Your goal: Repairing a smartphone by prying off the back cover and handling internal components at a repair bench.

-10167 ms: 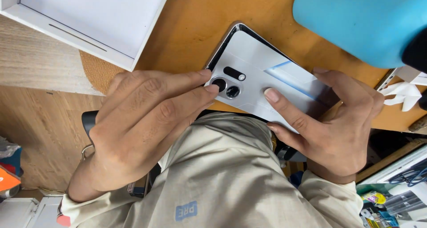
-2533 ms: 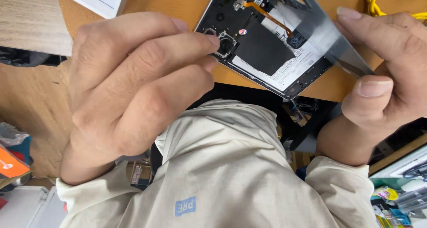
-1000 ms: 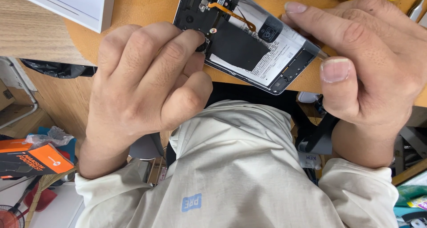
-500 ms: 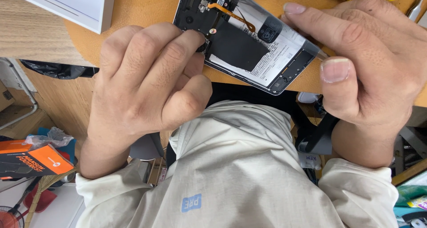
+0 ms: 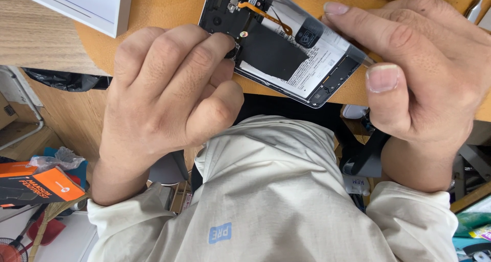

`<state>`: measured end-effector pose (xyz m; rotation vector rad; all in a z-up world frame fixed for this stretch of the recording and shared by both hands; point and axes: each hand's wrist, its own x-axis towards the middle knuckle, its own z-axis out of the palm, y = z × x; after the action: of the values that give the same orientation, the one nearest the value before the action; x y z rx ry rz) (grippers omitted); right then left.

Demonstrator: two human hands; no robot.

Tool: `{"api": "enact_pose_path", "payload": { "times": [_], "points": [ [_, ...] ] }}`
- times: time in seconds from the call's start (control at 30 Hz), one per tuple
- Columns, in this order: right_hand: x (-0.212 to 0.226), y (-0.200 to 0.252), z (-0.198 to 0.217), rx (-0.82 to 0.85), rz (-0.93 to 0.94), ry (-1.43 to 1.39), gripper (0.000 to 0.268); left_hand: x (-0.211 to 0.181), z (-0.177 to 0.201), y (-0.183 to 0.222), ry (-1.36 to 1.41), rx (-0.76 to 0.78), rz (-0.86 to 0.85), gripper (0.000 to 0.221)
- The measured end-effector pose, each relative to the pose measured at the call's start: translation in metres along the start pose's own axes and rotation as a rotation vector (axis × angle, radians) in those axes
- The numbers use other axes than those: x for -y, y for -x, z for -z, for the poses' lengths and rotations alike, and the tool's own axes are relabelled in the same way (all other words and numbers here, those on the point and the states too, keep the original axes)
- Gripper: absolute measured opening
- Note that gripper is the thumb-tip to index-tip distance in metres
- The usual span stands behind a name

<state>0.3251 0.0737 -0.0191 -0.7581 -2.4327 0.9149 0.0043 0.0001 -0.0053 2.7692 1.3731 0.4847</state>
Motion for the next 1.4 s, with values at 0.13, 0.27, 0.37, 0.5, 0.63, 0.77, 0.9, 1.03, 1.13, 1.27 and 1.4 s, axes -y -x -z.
{"api": "enact_pose_path", "payload": {
  "times": [0.13, 0.27, 0.37, 0.5, 0.63, 0.77, 0.9, 1.03, 1.13, 1.27, 1.4],
  "points": [
    [0.001, 0.000, 0.001, 0.005, -0.005, 0.000, 0.072, -0.001, 0.001, 0.000, 0.040, 0.005, 0.024, 0.027],
    [0.004, 0.000, 0.000, 0.005, -0.012, 0.003, 0.073, 0.001, 0.012, -0.003, 0.176, 0.002, 0.055, 0.022],
    [0.005, -0.001, -0.002, -0.007, -0.029, -0.011, 0.073, -0.005, 0.031, -0.005, 0.340, -0.032, 0.138, 0.015],
    [0.006, 0.000, -0.002, -0.014, -0.043, 0.006, 0.073, -0.032, 0.057, -0.010, 0.582, 0.026, 0.141, 0.012],
    [0.014, -0.001, 0.000, -0.016, -0.117, 0.034, 0.079, -0.068, 0.078, -0.011, 0.953, 0.124, -0.066, 0.010],
    [0.017, -0.005, 0.000, -0.017, -0.083, 0.042, 0.071, -0.062, 0.098, -0.005, 0.709, 0.128, -0.153, 0.067],
    [0.012, 0.004, -0.002, -0.030, -0.095, 0.057, 0.070, -0.057, 0.114, 0.023, 0.347, 0.177, -0.209, 0.113],
    [0.009, 0.008, -0.002, -0.032, -0.136, 0.083, 0.072, -0.054, 0.134, 0.060, 0.408, 0.141, -0.047, 0.045],
    [0.002, 0.014, -0.002, -0.042, -0.121, 0.112, 0.072, -0.047, 0.134, 0.074, 0.394, 0.174, -0.073, 0.060],
    [0.004, 0.015, -0.002, -0.056, -0.173, 0.090, 0.069, -0.061, 0.116, 0.075, 0.399, 0.090, 0.055, 0.043],
    [-0.002, 0.019, -0.004, -0.062, -0.178, 0.141, 0.074, -0.066, 0.107, 0.077, 0.334, 0.093, 0.068, 0.044]
  ]
}}
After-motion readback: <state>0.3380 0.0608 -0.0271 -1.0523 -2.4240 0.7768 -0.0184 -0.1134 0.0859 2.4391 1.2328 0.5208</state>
